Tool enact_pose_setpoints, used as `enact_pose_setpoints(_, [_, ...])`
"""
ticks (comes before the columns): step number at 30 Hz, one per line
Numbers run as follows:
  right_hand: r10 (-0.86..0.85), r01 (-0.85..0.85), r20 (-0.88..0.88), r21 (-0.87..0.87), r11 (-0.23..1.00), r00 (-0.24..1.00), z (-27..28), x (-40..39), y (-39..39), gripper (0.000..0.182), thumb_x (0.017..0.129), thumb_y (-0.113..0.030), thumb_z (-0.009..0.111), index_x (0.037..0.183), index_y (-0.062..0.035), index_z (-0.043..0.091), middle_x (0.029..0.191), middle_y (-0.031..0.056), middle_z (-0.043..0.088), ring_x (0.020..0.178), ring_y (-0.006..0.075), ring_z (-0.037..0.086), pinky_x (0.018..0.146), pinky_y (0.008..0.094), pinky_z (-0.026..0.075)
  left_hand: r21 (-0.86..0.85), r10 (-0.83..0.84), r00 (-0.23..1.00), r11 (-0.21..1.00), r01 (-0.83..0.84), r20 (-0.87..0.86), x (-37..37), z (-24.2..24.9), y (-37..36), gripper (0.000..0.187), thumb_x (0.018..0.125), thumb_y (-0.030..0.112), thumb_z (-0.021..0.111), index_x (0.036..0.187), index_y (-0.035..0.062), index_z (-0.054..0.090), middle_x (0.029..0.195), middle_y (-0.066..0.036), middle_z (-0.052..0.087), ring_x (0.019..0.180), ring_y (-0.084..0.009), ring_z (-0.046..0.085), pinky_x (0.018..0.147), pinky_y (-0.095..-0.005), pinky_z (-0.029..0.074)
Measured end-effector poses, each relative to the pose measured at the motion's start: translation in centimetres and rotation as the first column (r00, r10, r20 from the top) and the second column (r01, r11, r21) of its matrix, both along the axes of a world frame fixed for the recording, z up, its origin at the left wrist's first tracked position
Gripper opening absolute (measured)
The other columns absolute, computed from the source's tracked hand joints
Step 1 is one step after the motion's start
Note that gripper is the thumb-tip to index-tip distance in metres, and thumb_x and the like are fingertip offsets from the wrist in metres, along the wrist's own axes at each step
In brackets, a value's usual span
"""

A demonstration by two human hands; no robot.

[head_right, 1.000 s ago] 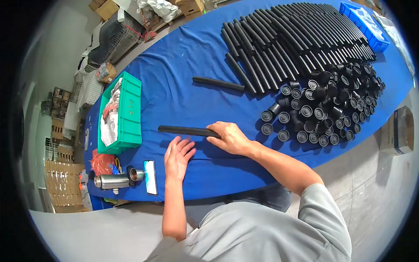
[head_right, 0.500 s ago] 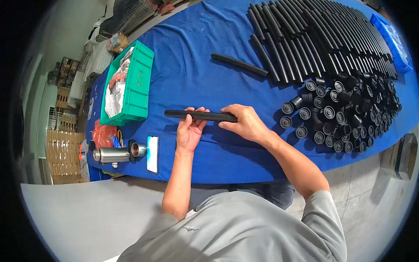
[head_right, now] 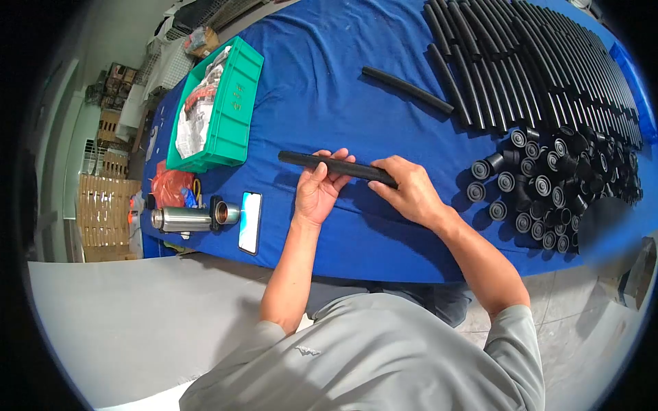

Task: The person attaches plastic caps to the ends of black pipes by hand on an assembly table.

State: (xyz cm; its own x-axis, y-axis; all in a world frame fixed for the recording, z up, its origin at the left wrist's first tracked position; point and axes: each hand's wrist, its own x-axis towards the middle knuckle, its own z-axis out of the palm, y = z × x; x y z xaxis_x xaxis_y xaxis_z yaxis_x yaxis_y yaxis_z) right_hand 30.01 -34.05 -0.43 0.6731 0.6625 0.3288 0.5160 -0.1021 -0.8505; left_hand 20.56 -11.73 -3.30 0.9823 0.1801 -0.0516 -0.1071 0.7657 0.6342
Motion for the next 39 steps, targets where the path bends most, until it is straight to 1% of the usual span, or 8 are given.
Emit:
enact_pose_setpoints(7, [0.049, -0.199, -0.715, -0.128, 0.972, 0.698, 2.1, 0.9, -0.5, 0.033, 0.087, -0.014, 0.08, 0.115, -0.0023, 0.067, 0.09, 0.0158, 0.065, 0.079, 0.034, 0.067, 0.067, 0.0422, 0.053, -0.007, -0.017, 1.0, 1.0, 0.018, 0.024, -0.2, -0.7, 0.4, 0.024, 0.101, 0.01, 0.065, 0.124, 0.0064, 0.06, 0.13, -0.023, 0.066, 0.13, -0.04, 0.06, 0.105, -0.0512, 0.057])
enact_pose_setpoints(14, [0.032, -0.032, 0.008, -0.055, 0.998, 0.999, 0.9, -0.1, -0.3, 0.031, 0.087, -0.016, 0.078, 0.112, -0.0002, 0.069, 0.094, 0.018, 0.069, 0.083, 0.0339, 0.069, 0.073, 0.0424, 0.054, -0.016, 0.008, 1.0, 1.0, -0.008, -0.014, -0.3, -0.1, 0.2, 0.025, 0.099, 0.009, 0.068, 0.122, 0.0077, 0.059, 0.127, -0.02, 0.068, 0.127, -0.039, 0.063, 0.105, -0.0518, 0.056])
enact_pose_setpoints(18, [0.05, -0.142, -0.733, -0.064, 0.988, 0.678, 2.0, 0.5, -0.5, 0.037, 0.085, -0.018, 0.081, 0.114, 0.0019, 0.069, 0.078, 0.0128, 0.069, 0.074, 0.0223, 0.068, 0.068, 0.0394, 0.053, -0.023, -0.025, 0.999, 0.999, 0.026, 0.023, -0.1, -0.3, 0.4, 0.027, 0.099, 0.009, 0.069, 0.123, 0.0076, 0.058, 0.127, -0.021, 0.068, 0.127, -0.0387, 0.062, 0.105, -0.0518, 0.057])
enact_pose_setpoints(22, [-0.084, 0.049, 0.209, 0.167, 0.985, 0.974, -1.1, 0.4, 0.6, 0.03, 0.089, -0.019, 0.08, 0.11, -0.0001, 0.07, 0.071, 0.0044, 0.066, 0.06, 0.0111, 0.063, 0.052, 0.0299, 0.05, 0.0, -0.025, 0.999, 1.0, 0.025, -0.023, 0.0, 0.3, 0.1, 0.027, 0.098, 0.009, 0.069, 0.123, 0.0068, 0.058, 0.128, -0.022, 0.067, 0.127, -0.0391, 0.062, 0.103, -0.0508, 0.058])
enact_pose_setpoints(29, [0.04, -0.12, -0.645, -0.081, 0.989, 0.763, 1.3, 0.7, -0.6, 0.028, 0.09, -0.016, 0.076, 0.112, -0.0008, 0.066, 0.089, 0.0143, 0.067, 0.077, 0.0279, 0.068, 0.065, 0.0383, 0.053, 0.02, -0.039, 0.999, 0.999, 0.039, 0.023, -0.2, 0.3, 0.0, 0.024, 0.101, 0.01, 0.064, 0.124, 0.005, 0.06, 0.133, -0.024, 0.064, 0.13, -0.0395, 0.06, 0.106, -0.0511, 0.057])
enact_pose_setpoints(33, [-0.062, 0.017, 0.254, 0.175, 0.985, 0.965, -1.0, 1.2, 0.6, 0.032, 0.093, -0.023, 0.077, 0.111, 0.0014, 0.07, 0.071, 0.0043, 0.065, 0.058, 0.0097, 0.063, 0.05, 0.0299, 0.05, -0.006, -0.055, 0.998, 0.998, 0.055, 0.008, 0.0, 0.0, 0.4, 0.025, 0.1, 0.01, 0.066, 0.124, 0.0045, 0.059, 0.132, -0.024, 0.065, 0.13, -0.0391, 0.061, 0.106, -0.0505, 0.057])
enact_pose_setpoints(36, [0.112, -0.118, -0.731, 0.044, 0.992, 0.673, 1.2, 0.9, -0.7, 0.034, 0.092, -0.023, 0.077, 0.113, 0.0025, 0.069, 0.075, 0.0059, 0.066, 0.062, 0.0126, 0.065, 0.053, 0.0315, 0.051, 0.031, -0.059, 0.998, 0.998, 0.058, 0.034, -0.1, 0.0, 0.3, 0.025, 0.1, 0.01, 0.066, 0.124, 0.0042, 0.06, 0.132, -0.024, 0.065, 0.13, -0.0392, 0.061, 0.105, -0.0497, 0.058])
enact_pose_setpoints(39, [0.035, -0.031, -0.554, 0.017, 0.999, 0.832, 0.5, 0.5, -0.4, 0.032, 0.092, -0.023, 0.077, 0.112, 0.0017, 0.071, 0.074, 0.0061, 0.066, 0.061, 0.0116, 0.065, 0.053, 0.0295, 0.052, 0.032, -0.042, 0.999, 0.999, 0.041, 0.013, -0.1, 0.2, 0.0, 0.025, 0.1, 0.009, 0.065, 0.124, 0.0041, 0.06, 0.132, -0.024, 0.064, 0.13, -0.04, 0.06, 0.105, -0.0494, 0.058])
